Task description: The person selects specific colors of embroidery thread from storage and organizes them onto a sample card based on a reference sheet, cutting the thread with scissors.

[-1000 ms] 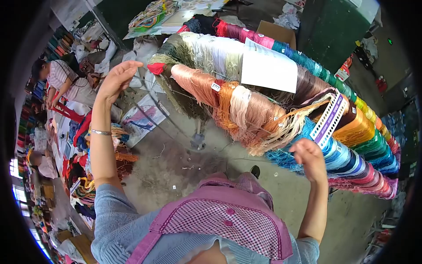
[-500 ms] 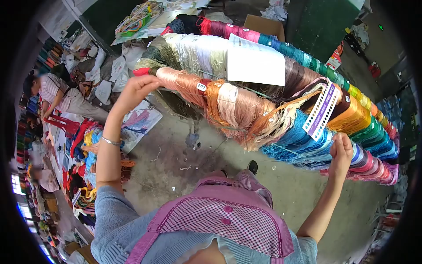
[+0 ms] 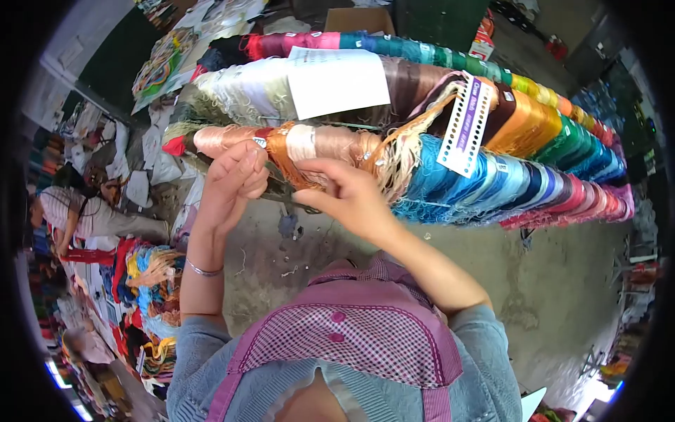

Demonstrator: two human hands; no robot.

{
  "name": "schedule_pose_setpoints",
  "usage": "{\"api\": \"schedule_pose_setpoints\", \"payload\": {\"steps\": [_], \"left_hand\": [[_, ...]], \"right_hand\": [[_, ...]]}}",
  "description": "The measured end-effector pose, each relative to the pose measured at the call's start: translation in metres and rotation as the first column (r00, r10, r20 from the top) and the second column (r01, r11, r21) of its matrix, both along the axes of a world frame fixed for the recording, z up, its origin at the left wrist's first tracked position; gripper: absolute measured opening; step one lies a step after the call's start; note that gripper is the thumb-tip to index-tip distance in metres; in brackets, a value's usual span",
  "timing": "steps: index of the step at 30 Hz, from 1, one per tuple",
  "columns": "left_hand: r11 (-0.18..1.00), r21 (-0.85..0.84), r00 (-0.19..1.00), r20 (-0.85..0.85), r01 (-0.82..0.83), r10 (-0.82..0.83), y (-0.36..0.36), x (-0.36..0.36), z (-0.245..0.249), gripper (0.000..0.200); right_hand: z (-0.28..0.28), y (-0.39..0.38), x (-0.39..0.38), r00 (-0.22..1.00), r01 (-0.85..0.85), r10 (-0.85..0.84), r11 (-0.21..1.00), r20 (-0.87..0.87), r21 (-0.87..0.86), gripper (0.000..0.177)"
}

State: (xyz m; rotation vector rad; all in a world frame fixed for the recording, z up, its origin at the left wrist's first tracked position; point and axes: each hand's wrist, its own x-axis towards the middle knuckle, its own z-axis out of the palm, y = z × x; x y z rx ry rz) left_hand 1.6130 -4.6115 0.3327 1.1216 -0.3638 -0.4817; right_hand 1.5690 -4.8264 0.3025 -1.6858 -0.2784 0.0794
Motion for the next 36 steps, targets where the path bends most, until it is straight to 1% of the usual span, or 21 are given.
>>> {"api": "schedule_pose_setpoints", "payload": {"steps": [3,4,5,7,9,10,12,13,16,17,20,22,23,25,28,29,31,32,34,35,36], "left_hand": [[0.997,-0.075,1.0,-0.004,0.013,-0.013,-0.016,-0.001,0.001,0.017],[0.997,-0.078,1.0,-0.004,0.013,-0.013,-0.02,-0.001,0.001,0.017],[0.997,-0.063,0.999,0.014,-0.048,0.049,-0.023,0.0,0.001,0.017],[0.993,-0.047,0.993,0.03,-0.111,0.113,-0.026,-0.001,0.0,0.017],[0.971,0.115,0.972,0.128,-0.212,0.197,-0.027,-0.002,-0.001,0.017],[0.971,0.116,0.973,0.126,-0.209,0.194,-0.029,-0.004,-0.002,0.017],[0.925,0.235,0.894,0.407,-0.3,0.187,-0.032,-0.008,-0.005,0.007],[0.918,0.241,0.863,0.476,-0.313,0.169,-0.033,-0.007,-0.012,0.002],[0.826,0.392,0.842,0.512,-0.405,0.17,-0.044,-0.019,-0.01,0.007],[0.827,0.393,0.844,0.51,-0.401,0.167,-0.049,-0.022,-0.007,0.007],[0.781,0.439,0.835,0.52,-0.444,0.182,-0.06,-0.025,-0.005,0.009],[0.768,0.438,0.826,0.526,-0.467,0.202,-0.065,-0.024,-0.008,0.01],[0.769,0.439,0.827,0.525,-0.465,0.2,-0.066,-0.023,-0.011,0.01],[0.763,0.435,0.8,0.574,-0.479,0.174,-0.067,-0.02,-0.018,0.01],[0.749,0.435,0.798,0.567,-0.5,0.203,-0.076,-0.022,-0.016,0.008],[0.75,0.436,0.799,0.566,-0.497,0.201,-0.077,-0.021,-0.017,0.008],[0.779,0.419,0.822,0.531,-0.466,0.206,-0.079,-0.019,-0.021,0.007],[0.78,0.419,0.823,0.53,-0.465,0.205,-0.08,-0.019,-0.023,0.007],[0.827,0.353,0.856,0.446,-0.438,0.263,-0.082,-0.016,-0.025,0.007],[0.828,0.352,0.856,0.447,-0.435,0.26,-0.084,-0.018,-0.026,0.007],[0.809,0.349,0.822,0.506,-0.473,0.262,-0.087,-0.021,-0.026,0.01]], "right_hand": [[-0.011,0.009,0.008,0.996,-0.051,0.051,0.999,-0.068,0.003,0.024],[-0.018,0.011,0.009,0.993,-0.077,0.089,0.985,-0.072,0.157,0.022],[-0.023,0.011,0.01,0.989,-0.101,0.128,0.946,-0.07,0.308,0.02],[-0.012,0.001,0.007,0.984,-0.114,0.151,0.938,-0.092,0.327,0.016],[-0.004,-0.01,0.006,0.948,-0.13,0.217,0.932,-0.233,0.339,0.013],[-0.005,-0.014,0.007,0.948,-0.126,0.215,0.932,-0.235,0.34,0.013],[-0.007,-0.02,0.006,0.946,-0.063,0.186,0.91,-0.265,0.41,0.012],[-0.008,-0.021,0.006,0.951,-0.031,0.164,0.895,-0.263,0.445,0.013],[-0.007,-0.023,0.002,0.959,0.041,0.11,0.857,-0.262,0.514,0.014],[-0.008,-0.025,0.001,0.959,0.046,0.107,0.856,-0.263,0.514,0.014],[-0.011,-0.029,0.0,0.981,0.036,0.054,0.895,-0.187,0.445,0.014],[-0.007,-0.029,-0.004,0.993,0.095,-0.076,0.964,-0.085,0.249,0.013],[-0.004,-0.03,-0.005,0.993,0.098,-0.079,0.963,-0.086,0.249,0.013],[-0.001,-0.031,-0.006,0.985,0.169,-0.17,0.983,0.022,0.067,0.01],[-0.004,-0.033,-0.006,0.965,0.222,-0.22,0.975,0.146,-0.001,0.008],[-0.006,-0.033,-0.005,0.964,0.225,-0.223,0.974,0.145,-0.001,0.008],[-0.013,-0.033,-0.003,0.892,0.301,-0.246,0.949,0.379,-0.091,0.009],[-0.013,-0.035,-0.003,0.892,0.302,-0.247,0.949,0.379,-0.092,0.009],[-0.013,-0.038,-0.002,0.924,0.289,-0.257,0.954,0.282,-0.076,0.01],[-0.011,-0.039,-0.003,0.923,0.292,-0.26,0.953,0.283,-0.076,0.01],[-0.007,-0.04,-0.004,0.942,0.274,-0.261,0.961,0.211,-0.033,0.01]]}}
